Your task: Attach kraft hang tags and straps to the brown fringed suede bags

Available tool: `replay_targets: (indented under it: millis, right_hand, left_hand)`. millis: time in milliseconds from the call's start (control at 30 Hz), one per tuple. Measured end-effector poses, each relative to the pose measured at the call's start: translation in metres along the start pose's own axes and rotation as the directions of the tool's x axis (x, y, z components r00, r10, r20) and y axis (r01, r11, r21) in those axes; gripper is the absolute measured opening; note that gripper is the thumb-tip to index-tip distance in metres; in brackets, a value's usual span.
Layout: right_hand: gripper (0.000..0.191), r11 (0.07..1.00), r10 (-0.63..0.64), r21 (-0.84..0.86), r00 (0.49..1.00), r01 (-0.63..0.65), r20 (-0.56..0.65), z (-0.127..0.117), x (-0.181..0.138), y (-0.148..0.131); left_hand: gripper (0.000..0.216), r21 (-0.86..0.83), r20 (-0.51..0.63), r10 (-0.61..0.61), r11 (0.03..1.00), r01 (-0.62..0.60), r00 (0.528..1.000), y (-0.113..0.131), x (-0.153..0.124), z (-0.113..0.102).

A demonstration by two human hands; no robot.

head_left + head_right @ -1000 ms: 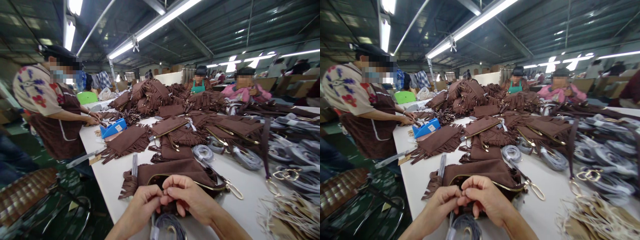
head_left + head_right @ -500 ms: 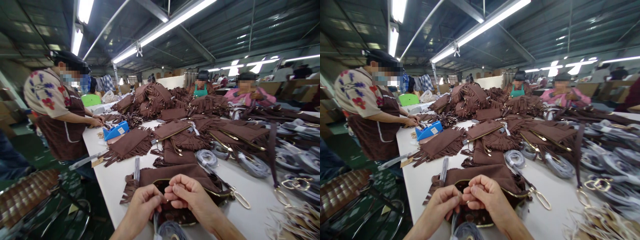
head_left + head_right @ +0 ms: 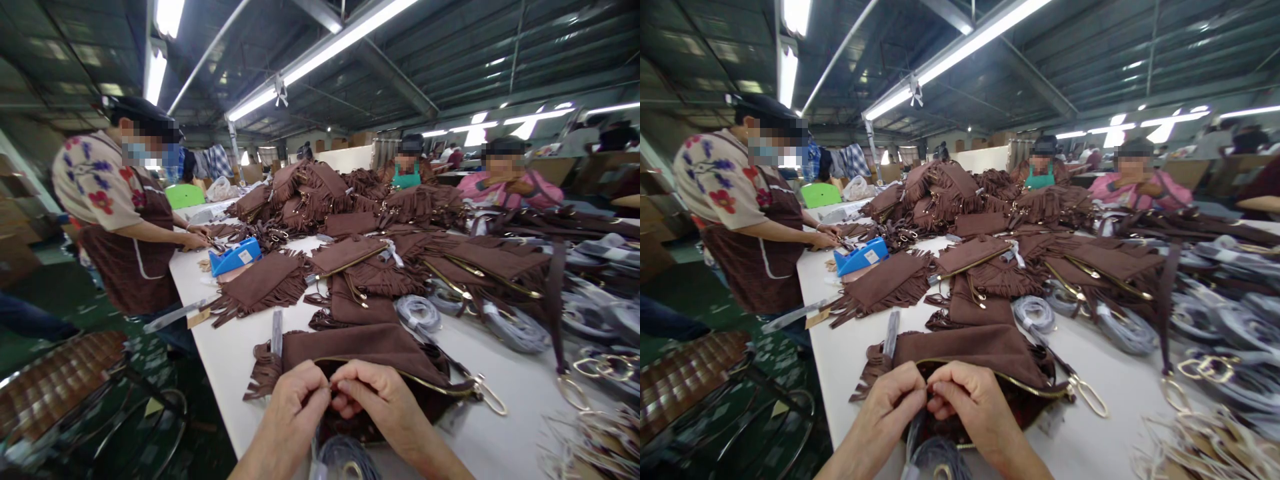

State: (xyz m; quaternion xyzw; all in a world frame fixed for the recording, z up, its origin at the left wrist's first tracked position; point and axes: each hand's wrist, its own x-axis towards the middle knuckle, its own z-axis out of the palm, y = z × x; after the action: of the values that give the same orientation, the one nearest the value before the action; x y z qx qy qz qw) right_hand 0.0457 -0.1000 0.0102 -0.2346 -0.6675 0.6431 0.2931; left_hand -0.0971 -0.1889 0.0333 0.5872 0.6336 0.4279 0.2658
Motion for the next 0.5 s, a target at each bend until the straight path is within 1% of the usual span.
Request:
replay_targets:
  millis: [200,400,500]
  right_hand:
    - [0.036,0.999,-0.001,-0.033,1.000,0.001,-0.003,0.0026,-0.0006,-0.0008]
    - [0.040,0.999,0.053,0.006,0.999,-0.053,-0.003,0.0025,-0.0008,-0.0011]
    - [0.039,0.998,0.061,0.016,0.998,-0.062,0.006,0.0020,-0.0012,-0.0012]
  left_hand:
    - [0.027,0.059,-0.025,0.050,0.997,-0.049,0.998,0.0010,-0.0005,0.0016]
    - [0.026,0.118,-0.026,0.070,0.991,-0.066,0.997,0.0026,-0.0007,0.0016]
    - [0.026,0.134,-0.015,0.081,0.988,-0.078,0.997,0.0033,-0.0008,0.0021]
